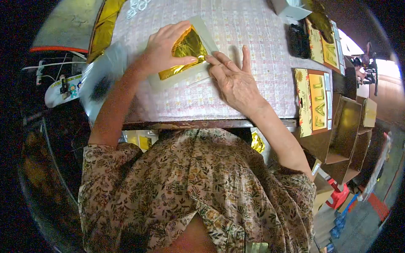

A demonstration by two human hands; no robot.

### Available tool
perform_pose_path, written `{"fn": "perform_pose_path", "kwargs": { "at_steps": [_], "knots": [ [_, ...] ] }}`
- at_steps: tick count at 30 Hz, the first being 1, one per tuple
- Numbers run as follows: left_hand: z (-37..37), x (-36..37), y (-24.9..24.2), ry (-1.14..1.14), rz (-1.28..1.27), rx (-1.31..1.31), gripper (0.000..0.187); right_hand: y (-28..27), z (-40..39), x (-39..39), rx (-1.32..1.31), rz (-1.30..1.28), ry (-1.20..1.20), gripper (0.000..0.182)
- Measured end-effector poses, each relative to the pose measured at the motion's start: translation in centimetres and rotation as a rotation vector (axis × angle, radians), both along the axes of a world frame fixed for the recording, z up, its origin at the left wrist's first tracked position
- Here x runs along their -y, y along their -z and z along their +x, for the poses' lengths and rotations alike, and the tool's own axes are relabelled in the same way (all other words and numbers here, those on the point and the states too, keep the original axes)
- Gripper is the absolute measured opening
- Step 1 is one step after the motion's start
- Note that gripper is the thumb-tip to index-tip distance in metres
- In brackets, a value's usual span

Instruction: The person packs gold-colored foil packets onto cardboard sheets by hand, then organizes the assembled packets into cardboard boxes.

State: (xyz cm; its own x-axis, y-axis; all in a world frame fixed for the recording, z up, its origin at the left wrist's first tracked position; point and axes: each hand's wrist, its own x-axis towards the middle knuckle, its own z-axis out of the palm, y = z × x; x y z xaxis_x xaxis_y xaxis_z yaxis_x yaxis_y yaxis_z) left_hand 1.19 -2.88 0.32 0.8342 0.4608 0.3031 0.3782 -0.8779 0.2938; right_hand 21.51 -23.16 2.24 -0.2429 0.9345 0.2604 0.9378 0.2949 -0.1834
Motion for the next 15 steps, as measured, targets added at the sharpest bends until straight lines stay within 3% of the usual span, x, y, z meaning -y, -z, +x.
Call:
{"fn": "perform_pose_path", "kwargs": {
  "at_steps": [4, 6, 10, 11, 12, 13, 14, 15],
  "knots": [
    [-0.1, 0.7, -0.2, -0.029, 0.025, -0.050, 0.101, 0.6, 0.7, -0.1, -0.142, 0.002, -0.044, 0.013],
    [0.2, 1.0, -0.4, -0.042, 0.041, -0.050, 0.102, -1.8, 2.1, -0.1, -0.173, -0.080, -0.065, 0.014],
    [0.4, 1.1, -0.6, -0.100, 0.010, -0.103, 0.105, -3.1, 11.2, -4.1, -0.679, 0.420, 0.361, 0.023],
    [0.4, 1.4, -0.1, -0.124, 0.023, -0.108, 0.107, -5.7, 14.1, -5.6, -0.215, 0.529, 0.487, 0.025],
    [0.6, 1.9, 0.2, -0.134, 0.006, -0.127, 0.107, -5.8, 17.9, -7.4, -0.064, 0.608, 0.535, 0.024],
    [1.1, 2.1, 0.2, -0.180, 0.021, -0.124, 0.108, -4.7, 22.0, -9.8, -0.251, 0.631, 0.596, 0.019],
    [1.4, 2.3, 0.4, -0.226, 0.039, -0.118, 0.109, -4.5, 23.4, -11.1, -0.319, 0.796, 0.503, 0.013],
    [1.6, 2.2, 0.8, -0.231, 0.035, -0.097, 0.108, -4.4, 25.1, -11.9, -0.170, 0.679, 0.658, 0.018]
  ]
}}
